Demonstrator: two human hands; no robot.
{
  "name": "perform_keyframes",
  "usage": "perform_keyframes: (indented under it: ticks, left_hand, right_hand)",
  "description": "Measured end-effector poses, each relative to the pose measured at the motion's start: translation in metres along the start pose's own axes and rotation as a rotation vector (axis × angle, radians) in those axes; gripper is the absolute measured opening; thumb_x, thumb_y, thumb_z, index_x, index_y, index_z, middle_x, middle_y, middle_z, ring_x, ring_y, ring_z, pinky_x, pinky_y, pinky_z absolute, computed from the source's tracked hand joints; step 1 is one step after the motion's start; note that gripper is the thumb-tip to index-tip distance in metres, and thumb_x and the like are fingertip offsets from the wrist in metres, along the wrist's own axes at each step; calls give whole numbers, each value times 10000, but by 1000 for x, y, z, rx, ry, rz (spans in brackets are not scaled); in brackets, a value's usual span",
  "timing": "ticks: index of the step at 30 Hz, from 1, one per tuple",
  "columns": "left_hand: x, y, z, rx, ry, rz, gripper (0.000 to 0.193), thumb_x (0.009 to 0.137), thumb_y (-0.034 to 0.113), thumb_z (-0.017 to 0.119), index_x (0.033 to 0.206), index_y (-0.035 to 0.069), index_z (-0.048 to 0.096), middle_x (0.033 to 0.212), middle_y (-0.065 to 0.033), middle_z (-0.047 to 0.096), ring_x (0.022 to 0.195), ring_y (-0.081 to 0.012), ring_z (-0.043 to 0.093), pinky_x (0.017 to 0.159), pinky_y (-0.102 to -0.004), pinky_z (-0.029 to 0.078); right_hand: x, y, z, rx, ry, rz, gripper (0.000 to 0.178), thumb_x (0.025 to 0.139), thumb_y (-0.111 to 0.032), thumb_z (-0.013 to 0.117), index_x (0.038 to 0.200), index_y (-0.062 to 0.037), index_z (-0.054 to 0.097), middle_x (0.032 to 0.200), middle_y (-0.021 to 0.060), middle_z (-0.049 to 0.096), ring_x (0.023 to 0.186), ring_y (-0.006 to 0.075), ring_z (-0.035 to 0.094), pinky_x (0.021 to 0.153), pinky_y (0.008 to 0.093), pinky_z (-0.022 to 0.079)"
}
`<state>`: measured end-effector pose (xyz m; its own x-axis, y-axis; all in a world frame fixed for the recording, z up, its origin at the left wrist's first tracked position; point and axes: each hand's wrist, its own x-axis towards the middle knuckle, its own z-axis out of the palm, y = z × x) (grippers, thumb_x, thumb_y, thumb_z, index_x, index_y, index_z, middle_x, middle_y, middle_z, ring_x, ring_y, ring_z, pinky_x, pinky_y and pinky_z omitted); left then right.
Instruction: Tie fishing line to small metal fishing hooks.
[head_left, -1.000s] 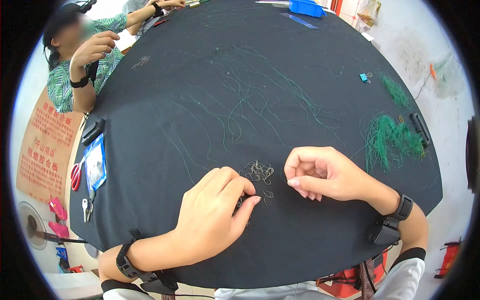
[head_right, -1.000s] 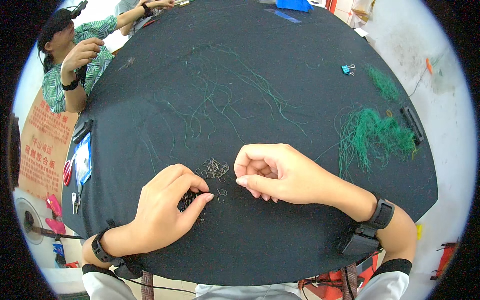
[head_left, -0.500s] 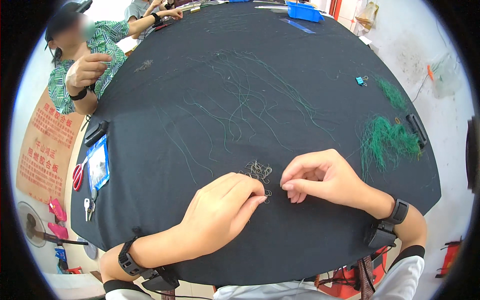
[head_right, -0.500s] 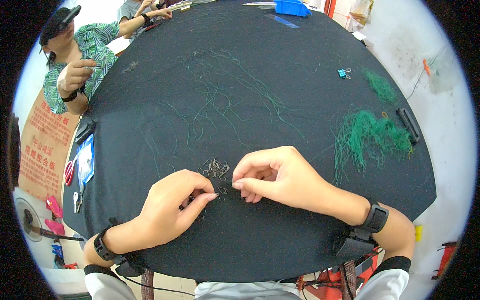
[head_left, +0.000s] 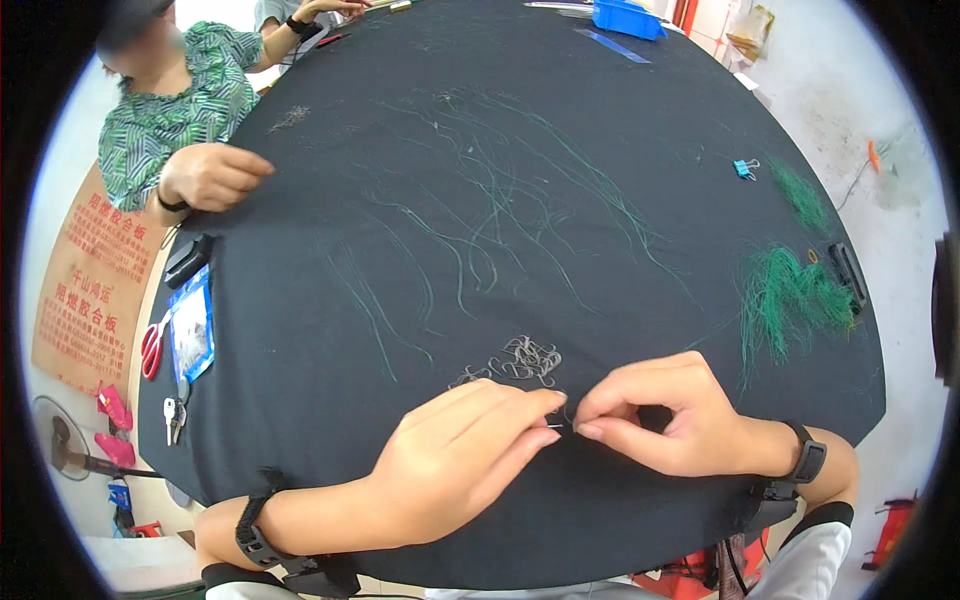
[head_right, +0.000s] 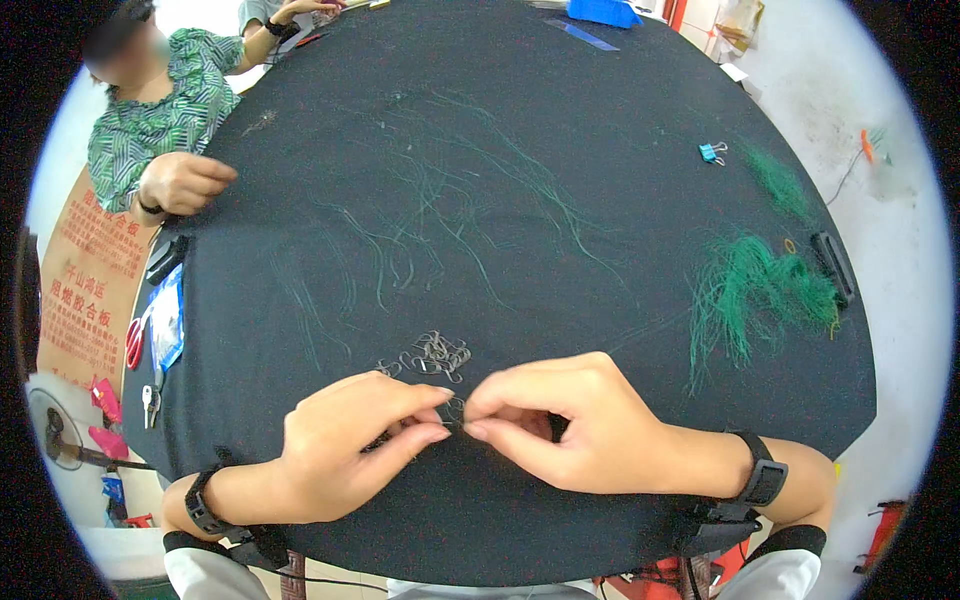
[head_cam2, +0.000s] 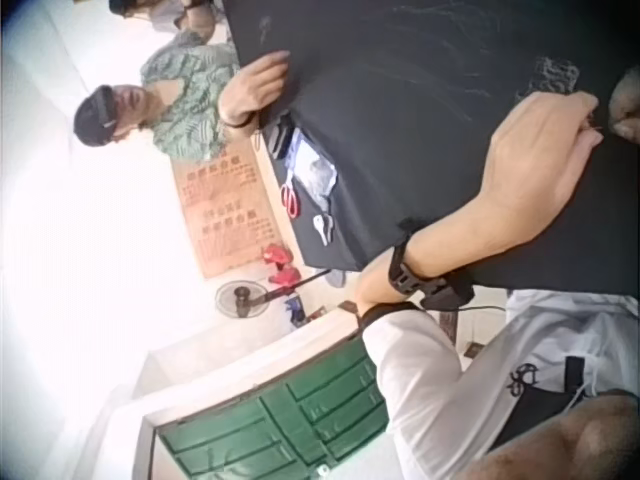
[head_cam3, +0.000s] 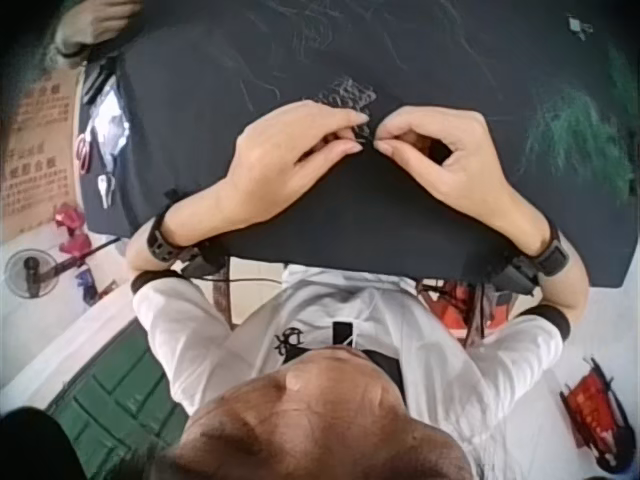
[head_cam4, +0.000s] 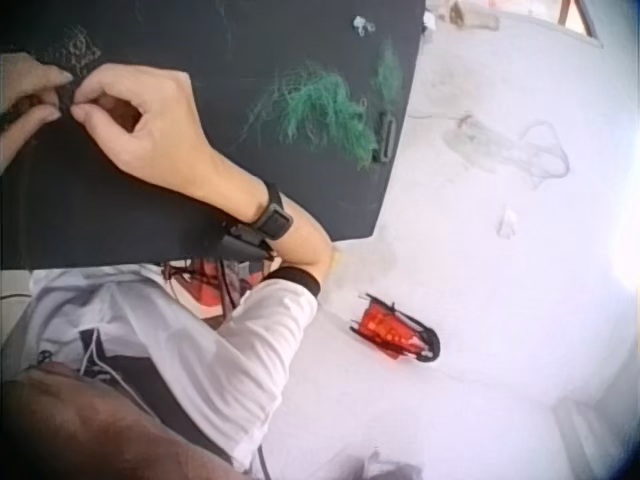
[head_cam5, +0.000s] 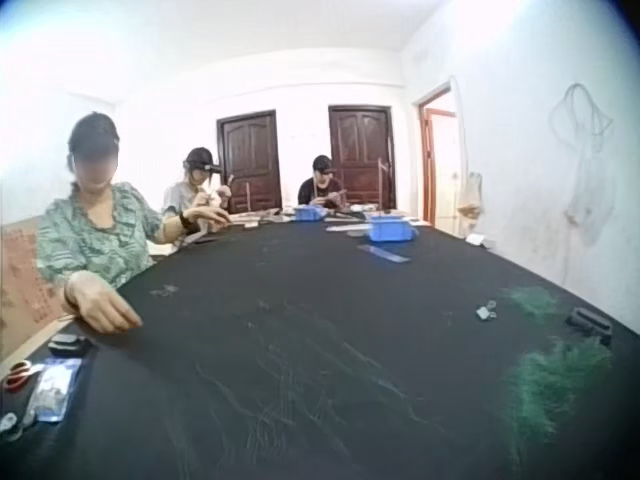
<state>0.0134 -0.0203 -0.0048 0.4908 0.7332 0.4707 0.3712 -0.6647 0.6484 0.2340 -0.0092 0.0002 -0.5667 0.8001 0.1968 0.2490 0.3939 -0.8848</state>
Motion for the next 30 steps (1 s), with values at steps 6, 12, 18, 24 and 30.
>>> perform_keyframes:
  ticks: [6, 12, 18, 24, 30]
  left_hand:
    - [0, 0, 0, -26, 16, 30, 290, 744, 34, 731, 1022, 9, 653, 775, -73, 649, 649, -201, 623, 576, -292, 483]
    - [-1, -7, 1, -18, 5, 154, 223, 732, 11, 727, 946, 8, 660, 826, -105, 642, 694, -238, 630, 605, -320, 505]
    - [-1, -4, 2, -32, -6, 105, 163, 737, 0, 719, 880, 8, 642, 839, -109, 634, 724, -249, 627, 625, -329, 505]
    - [-3, -6, 3, -13, -20, 91, 137, 757, 20, 711, 871, 16, 634, 838, -100, 633, 727, -256, 623, 640, -329, 503]
    - [-4, -7, 4, 19, 2, 140, 117, 794, 34, 661, 890, 13, 597, 812, -82, 572, 729, -250, 587, 621, -345, 490]
  right_hand:
    - [-1, -1, 3, -6, -29, -15, 56, 811, -37, 661, 866, -28, 663, 724, 60, 640, 510, 101, 536, 464, 252, 412]
    - [-1, -1, 5, -30, -30, -28, 53, 815, -44, 661, 866, -32, 661, 710, 58, 633, 503, 104, 526, 460, 256, 406]
    - [-2, -2, 5, -55, -38, 29, 39, 820, -51, 661, 858, -44, 660, 667, 44, 621, 494, 94, 512, 453, 251, 392]
    - [-3, -1, 5, -32, -21, 59, 34, 832, -68, 661, 860, -50, 664, 641, 32, 615, 495, 79, 510, 457, 241, 384]
    - [-2, -3, 5, -14, -33, -5, 49, 838, -70, 658, 880, -47, 668, 649, 32, 619, 504, 72, 515, 467, 233, 390]
